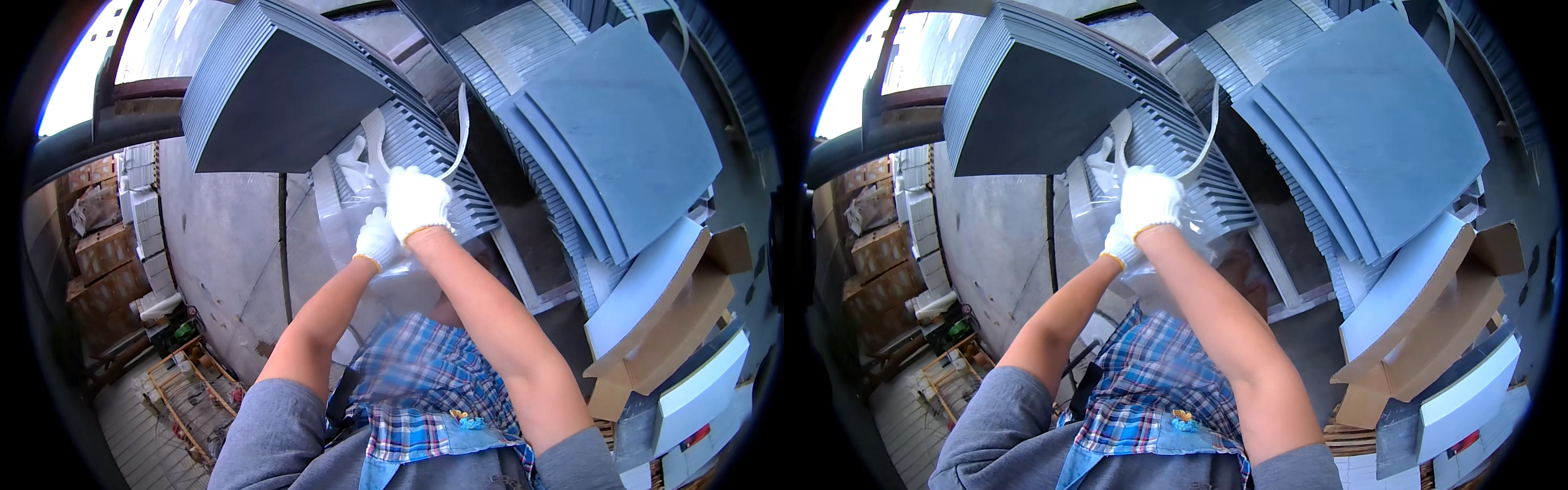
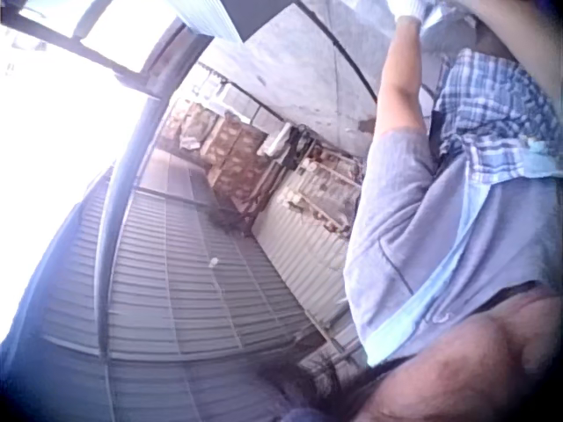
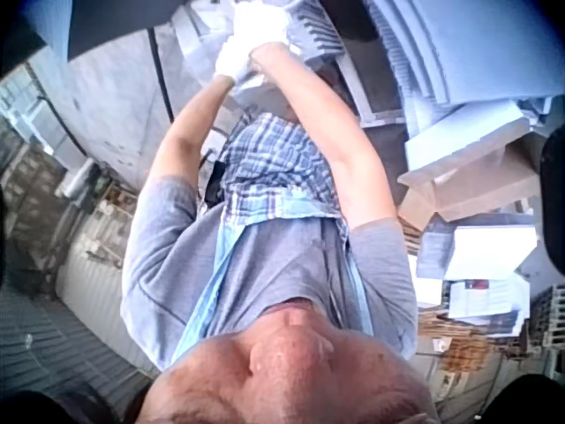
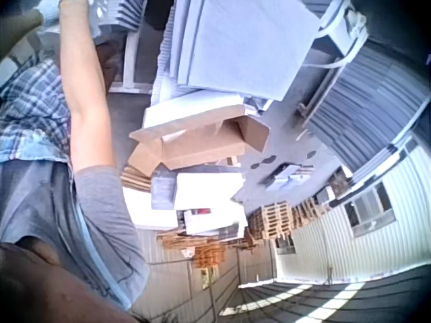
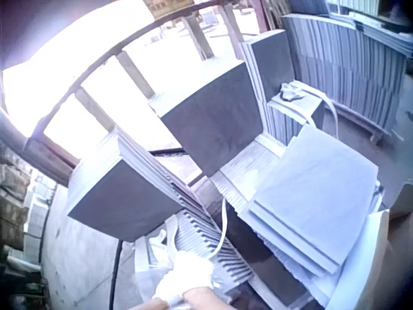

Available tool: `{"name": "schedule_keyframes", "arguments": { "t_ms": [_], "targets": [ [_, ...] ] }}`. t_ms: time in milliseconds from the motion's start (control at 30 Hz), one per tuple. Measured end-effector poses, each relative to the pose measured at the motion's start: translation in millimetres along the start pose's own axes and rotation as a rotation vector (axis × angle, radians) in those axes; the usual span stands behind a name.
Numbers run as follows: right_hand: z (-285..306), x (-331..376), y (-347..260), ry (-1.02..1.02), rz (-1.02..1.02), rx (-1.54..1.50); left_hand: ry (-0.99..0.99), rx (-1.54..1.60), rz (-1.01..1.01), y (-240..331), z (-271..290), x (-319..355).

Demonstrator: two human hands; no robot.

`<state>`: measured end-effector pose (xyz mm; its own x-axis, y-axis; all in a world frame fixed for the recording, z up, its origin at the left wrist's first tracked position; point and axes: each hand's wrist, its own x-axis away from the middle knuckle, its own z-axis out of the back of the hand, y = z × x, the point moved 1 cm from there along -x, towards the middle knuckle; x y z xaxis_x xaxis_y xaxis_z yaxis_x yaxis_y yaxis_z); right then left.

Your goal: The person removes plastic wrap from a stack of gray tiles, then repeatedly picks up individual tiles and places them into a cardboard box. A coworker is visible nearby, also handling tiles.

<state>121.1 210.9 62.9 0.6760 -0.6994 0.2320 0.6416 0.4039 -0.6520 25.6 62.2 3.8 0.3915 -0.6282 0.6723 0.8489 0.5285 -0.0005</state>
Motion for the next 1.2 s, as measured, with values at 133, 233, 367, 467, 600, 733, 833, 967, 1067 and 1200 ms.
{"name": "schedule_keyframes", "arguments": {
  "t_ms": [133,233,367,467,600,733,833,967,1067,1200],
  "targets": [
    [-6,-7,14,0.08,0.009,0.073,-0.015,-0.015,0.039,8,12,9],
    [1,-13,24,0.041,-0.024,0.081,-0.017,-0.003,0.017,10,16,15],
    [-2,-32,82,-0.049,0.052,0.064,-0.004,0.0,0.017,11,18,15],
    [-4,-35,92,-0.056,0.026,0.019,-0.026,0.001,0.033,12,17,11],
    [-8,-27,97,0.024,-0.075,-0.165,-0.034,-0.011,0.033,11,15,14],
    [-14,5,108,0.303,0.059,-0.183,-0.048,-0.003,0.024,11,18,11],
    [30,18,110,0.066,-0.161,-0.421,-0.088,0.019,0.036,15,20,11],
    [107,16,130,0.359,-0.093,-0.649,-0.078,-0.075,0.034,24,24,3],
    [128,76,128,0.568,-0.204,-0.728,-0.154,-0.117,0.022,9,7,19],
    [118,134,154,0.993,-0.152,-0.399,-0.184,-0.143,0.042,14,3,14]
  ]
}}
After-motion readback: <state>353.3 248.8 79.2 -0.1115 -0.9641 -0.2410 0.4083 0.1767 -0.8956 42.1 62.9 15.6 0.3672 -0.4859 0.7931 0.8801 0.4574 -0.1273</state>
